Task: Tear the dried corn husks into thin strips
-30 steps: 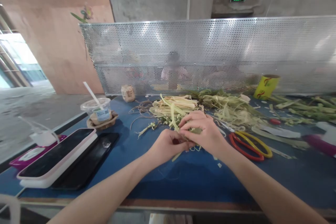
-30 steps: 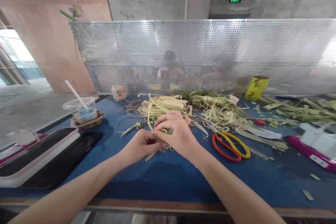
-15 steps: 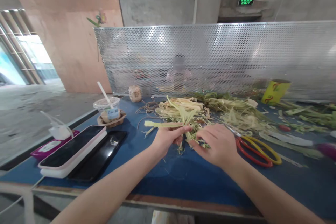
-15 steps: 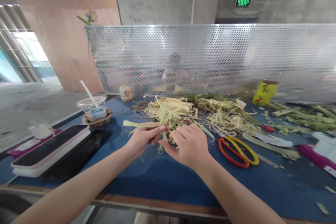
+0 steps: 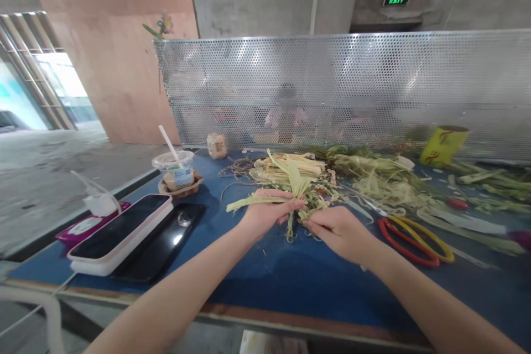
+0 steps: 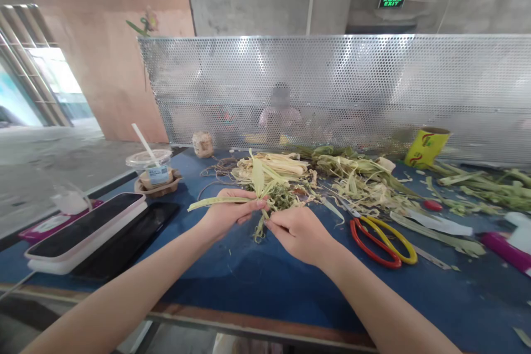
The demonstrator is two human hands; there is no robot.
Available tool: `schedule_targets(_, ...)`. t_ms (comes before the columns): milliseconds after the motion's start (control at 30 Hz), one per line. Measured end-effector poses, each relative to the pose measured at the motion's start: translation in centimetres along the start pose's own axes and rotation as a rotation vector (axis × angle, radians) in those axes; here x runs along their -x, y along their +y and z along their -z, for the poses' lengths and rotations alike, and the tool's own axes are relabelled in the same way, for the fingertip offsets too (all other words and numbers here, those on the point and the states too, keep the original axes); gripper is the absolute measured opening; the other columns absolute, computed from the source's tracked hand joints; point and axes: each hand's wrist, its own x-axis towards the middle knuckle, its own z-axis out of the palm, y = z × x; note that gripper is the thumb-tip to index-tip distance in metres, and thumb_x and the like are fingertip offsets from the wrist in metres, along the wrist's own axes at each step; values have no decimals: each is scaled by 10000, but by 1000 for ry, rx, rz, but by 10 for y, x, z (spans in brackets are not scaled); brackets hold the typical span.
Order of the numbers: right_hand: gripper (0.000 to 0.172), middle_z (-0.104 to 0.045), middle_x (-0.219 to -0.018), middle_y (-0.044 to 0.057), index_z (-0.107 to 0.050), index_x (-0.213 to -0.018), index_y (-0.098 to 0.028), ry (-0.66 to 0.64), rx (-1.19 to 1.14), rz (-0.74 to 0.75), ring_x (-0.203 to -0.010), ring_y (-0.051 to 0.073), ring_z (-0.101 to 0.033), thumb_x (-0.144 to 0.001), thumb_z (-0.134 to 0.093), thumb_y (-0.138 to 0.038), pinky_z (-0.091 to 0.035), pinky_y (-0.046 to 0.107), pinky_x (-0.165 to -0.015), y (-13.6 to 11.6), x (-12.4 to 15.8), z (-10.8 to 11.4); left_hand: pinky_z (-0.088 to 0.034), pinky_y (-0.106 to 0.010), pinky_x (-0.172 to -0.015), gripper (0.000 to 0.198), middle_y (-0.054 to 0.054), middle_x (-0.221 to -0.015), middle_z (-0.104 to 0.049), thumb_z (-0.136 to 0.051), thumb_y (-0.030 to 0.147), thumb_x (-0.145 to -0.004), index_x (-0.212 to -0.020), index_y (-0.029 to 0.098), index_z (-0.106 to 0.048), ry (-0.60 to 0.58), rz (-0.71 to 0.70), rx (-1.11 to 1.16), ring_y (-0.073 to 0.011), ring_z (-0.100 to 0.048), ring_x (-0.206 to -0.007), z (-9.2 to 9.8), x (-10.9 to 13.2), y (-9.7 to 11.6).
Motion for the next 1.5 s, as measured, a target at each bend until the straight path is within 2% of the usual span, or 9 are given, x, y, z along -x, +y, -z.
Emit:
schedule_targets(200,343,-480,-513,-9,-473,-570,-181,14,9,22,-495,104,-443,-868,-332,-274,-310,226,-527,8,1,14,-255,-197,-366,290,-2,-489,-582,-727,353,-532,-669,105,-665,-75,4,-123,-34,-349,-349,6,-4,-2)
schedule_targets(333,219,-582,-874,72,-512,-950,-184,291,26,-71,-801,179,-529,-849,-373,-319,-398,288,-688,18,-1,23,-215,-194,-365,296,15,-416,-503,-660,404,-622,-645,109,-654,-188,58,-127,-46,-364,-342,9,-3,-2)
schedule_targets(433,272,-557,-1052,88,-507,-1031,-203,325,145,-28,-998,231,-469,-798,-486,-342,-354,379,-838,22,-3,23,-202,-192,-362,349,16,-391,-475,-594,445,-679,-616,105,-643,-232,97,-122,-45,-355,-323,9,-2,-2)
schedule_targets(600,187,-643,-837,46,-599,-832,-206,172,144,114,-869,196,-490,-854,-432,-287,-341,368,-788,19,-4,22,-227,-196,-354,290,29,-365,-470,-684,378,-594,-676,100,-667,-200,80,-203,-50,-348,-324,6,-2,-1)
schedule_targets(800,210,-659,-771,14,-614,-799,-215,178,248,160,-819,185,-446,-865,-426,-280,-299,365,-751,17,-2,31,-298,-194,-357,266,-42,-580,-639,-653,373,-628,-663,109,-666,-157,22,-250,-42,-377,-337,2,-2,2)
schedule_targets(967,246,-664,-759,14,-624,-762,-225,143,211,138,-821,191,-457,-861,-423,-324,-290,376,-769,21,-2,32,-341,-195,-378,279,-24,-491,-611,-639,401,-637,-694,130,-671,-59,-33,-348,-61,-412,-332,5,-3,-2)
schedule_targets(1167,266,-628,-971,57,-588,-970,-236,129,35,-59,-937,219,-510,-819,-458,-411,-314,400,-811,20,-4,21,-379,-206,-388,199,14,-383,-536,-644,347,-639,-663,156,-696,-179,-15,-422,-78,-435,-314,0,0,-4)
schedule_targets(1333,123,-635,-706,26,-613,-670,-201,294,-192,-15,-735,169,-567,-757,-569,-276,-395,319,-731,15,-13,11,-347,-203,-363,210,16,-403,-526,-656,357,-624,-654,151,-689,-234,0,-392,-70,-415,-316,-4,0,-13)
schedule_targets(1500,106,-619,-668,9,-603,-638,-189,254,-329,-104,-670,150,-569,-735,-572,-223,-428,266,-638,12,-19,8,-306,-195,-378,249,8,-428,-522,-639,370,-648,-683,129,-691,-291,29,-388,-55,-383,-349,-5,-1,-20)
